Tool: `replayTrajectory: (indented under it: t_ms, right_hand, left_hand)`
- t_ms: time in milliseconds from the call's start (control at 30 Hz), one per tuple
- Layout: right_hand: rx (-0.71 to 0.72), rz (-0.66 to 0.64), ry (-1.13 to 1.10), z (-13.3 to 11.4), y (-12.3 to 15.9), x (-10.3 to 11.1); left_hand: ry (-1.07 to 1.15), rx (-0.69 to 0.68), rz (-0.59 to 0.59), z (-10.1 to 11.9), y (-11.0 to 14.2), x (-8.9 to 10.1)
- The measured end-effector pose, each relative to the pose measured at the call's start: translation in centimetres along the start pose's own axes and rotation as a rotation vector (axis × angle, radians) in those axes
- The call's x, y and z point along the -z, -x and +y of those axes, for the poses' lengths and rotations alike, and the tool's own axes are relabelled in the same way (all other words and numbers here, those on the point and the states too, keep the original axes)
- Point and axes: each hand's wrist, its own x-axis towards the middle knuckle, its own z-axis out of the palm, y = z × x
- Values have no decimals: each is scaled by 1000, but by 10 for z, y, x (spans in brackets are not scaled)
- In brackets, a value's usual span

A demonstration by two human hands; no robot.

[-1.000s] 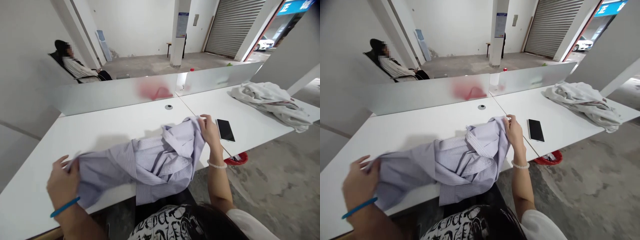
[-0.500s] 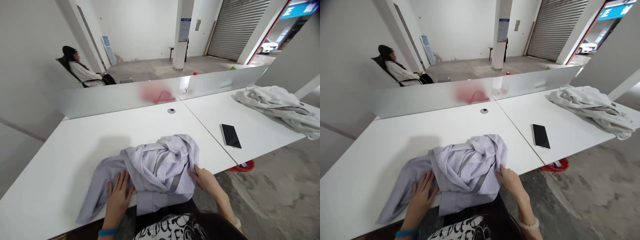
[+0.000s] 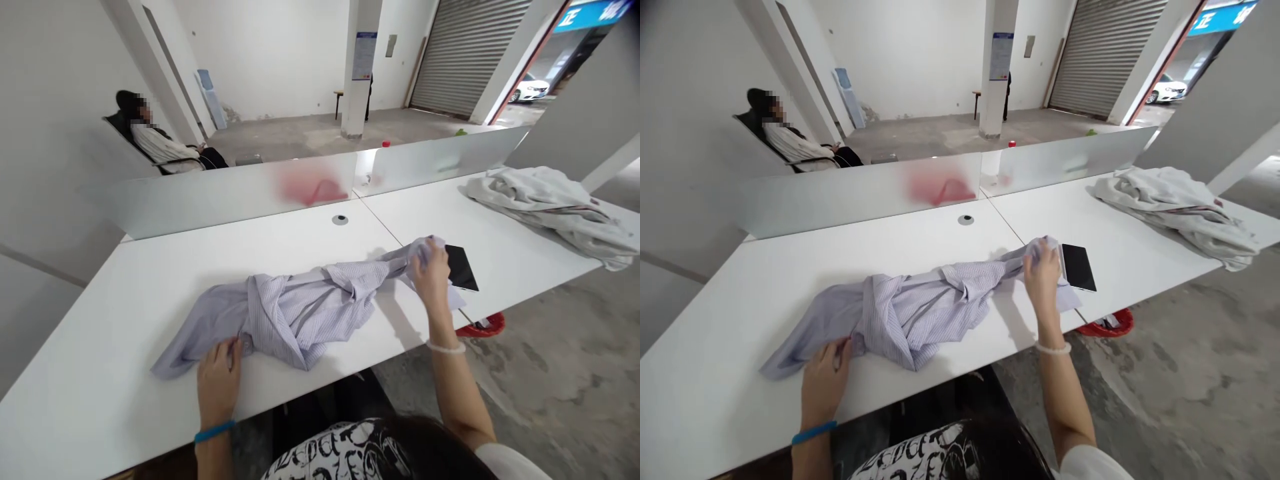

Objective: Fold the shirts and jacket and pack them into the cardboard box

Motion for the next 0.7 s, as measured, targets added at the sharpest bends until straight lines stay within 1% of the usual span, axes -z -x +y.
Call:
replayTrajectory:
  t_ms: [33, 67, 100, 167, 233, 333, 400, 433, 500, 567, 633, 700]
  right_hand:
    - [100, -45, 120, -8, 16, -2]
    - [171, -91, 209, -14, 34, -4]
    - [208, -145, 264, -20, 52, -6]
    - [201, -231, 284, -27, 84, -7]
    - [140, -246, 220, -33, 106, -5]
    - [76, -214, 59, -45, 122, -1]
    - [86, -270, -36, -52, 125, -6]
    - [100, -316, -69, -54, 126, -11]
    - [126, -414, -98, -53, 126, -25]
    - [134, -474, -75, -48, 124, -40]
    - [137, -506, -51, -41, 120, -50]
    - [136, -488, -56, -38, 111, -51]
  left_hand:
    - [54, 42, -32, 4, 7, 2]
    - [106, 76, -79, 8, 15, 3]
    - [152, 97, -125, 12, 22, 5]
    - [229, 85, -201, 22, 34, 7]
    - [279, 39, -271, 35, 41, 10]
    - [267, 2, -419, 58, 42, 14]
    - [197, -14, -514, 74, 37, 14]
    - [152, -21, -536, 82, 34, 12]
    - [68, -25, -523, 95, 29, 6]
    - [60, -28, -461, 102, 25, -3]
    - [196, -29, -410, 98, 22, -10]
    - [440, 9, -363, 84, 18, -13]
